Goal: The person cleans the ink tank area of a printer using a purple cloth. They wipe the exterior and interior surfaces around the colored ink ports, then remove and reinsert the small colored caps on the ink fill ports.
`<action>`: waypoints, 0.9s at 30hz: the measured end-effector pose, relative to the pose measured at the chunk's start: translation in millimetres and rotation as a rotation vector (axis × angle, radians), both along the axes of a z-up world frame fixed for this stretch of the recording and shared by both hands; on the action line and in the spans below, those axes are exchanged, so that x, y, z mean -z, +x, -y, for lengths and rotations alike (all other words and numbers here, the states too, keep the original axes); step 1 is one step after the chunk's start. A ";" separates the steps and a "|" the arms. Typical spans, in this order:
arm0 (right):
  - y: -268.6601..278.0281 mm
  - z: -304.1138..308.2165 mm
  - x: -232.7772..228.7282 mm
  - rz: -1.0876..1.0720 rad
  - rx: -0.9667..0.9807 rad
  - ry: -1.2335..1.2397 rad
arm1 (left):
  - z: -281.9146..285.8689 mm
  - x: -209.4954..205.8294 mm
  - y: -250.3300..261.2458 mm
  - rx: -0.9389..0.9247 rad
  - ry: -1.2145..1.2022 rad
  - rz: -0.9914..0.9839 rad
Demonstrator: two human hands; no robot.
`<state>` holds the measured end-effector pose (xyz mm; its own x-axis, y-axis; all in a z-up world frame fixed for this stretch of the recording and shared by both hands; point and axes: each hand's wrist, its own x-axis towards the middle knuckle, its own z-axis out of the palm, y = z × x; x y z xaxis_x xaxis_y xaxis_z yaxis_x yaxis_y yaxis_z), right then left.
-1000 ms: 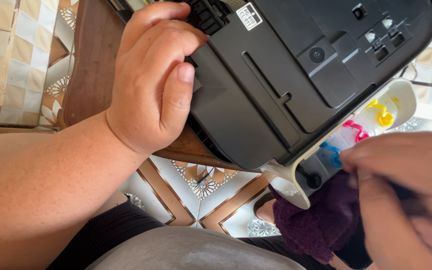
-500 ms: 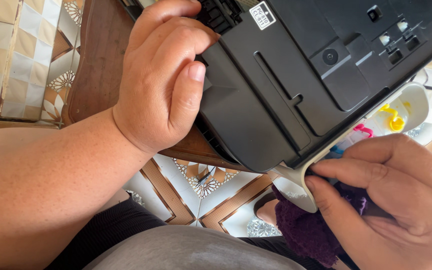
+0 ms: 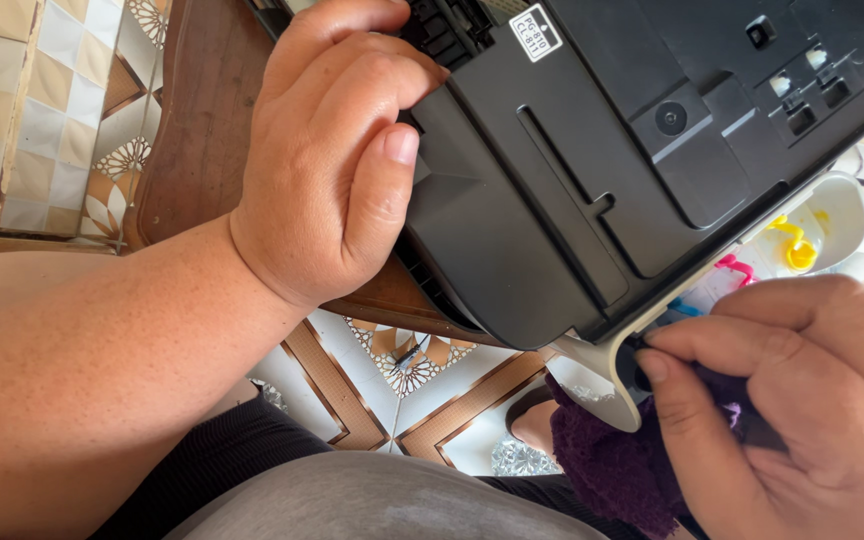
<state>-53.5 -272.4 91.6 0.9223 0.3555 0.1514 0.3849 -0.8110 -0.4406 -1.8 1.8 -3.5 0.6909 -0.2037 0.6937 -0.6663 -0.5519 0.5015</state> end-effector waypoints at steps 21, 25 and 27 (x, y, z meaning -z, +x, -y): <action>3.6 -7.7 2.7 0.015 -0.062 0.023 | -3.2 2.8 1.4 0.020 -0.005 0.024; 1.1 -10.0 2.1 0.002 -0.029 0.005 | -2.6 2.6 2.3 0.024 -0.009 0.028; -0.9 -10.1 1.9 -0.008 0.019 0.004 | -2.1 2.4 2.0 0.021 -0.007 0.029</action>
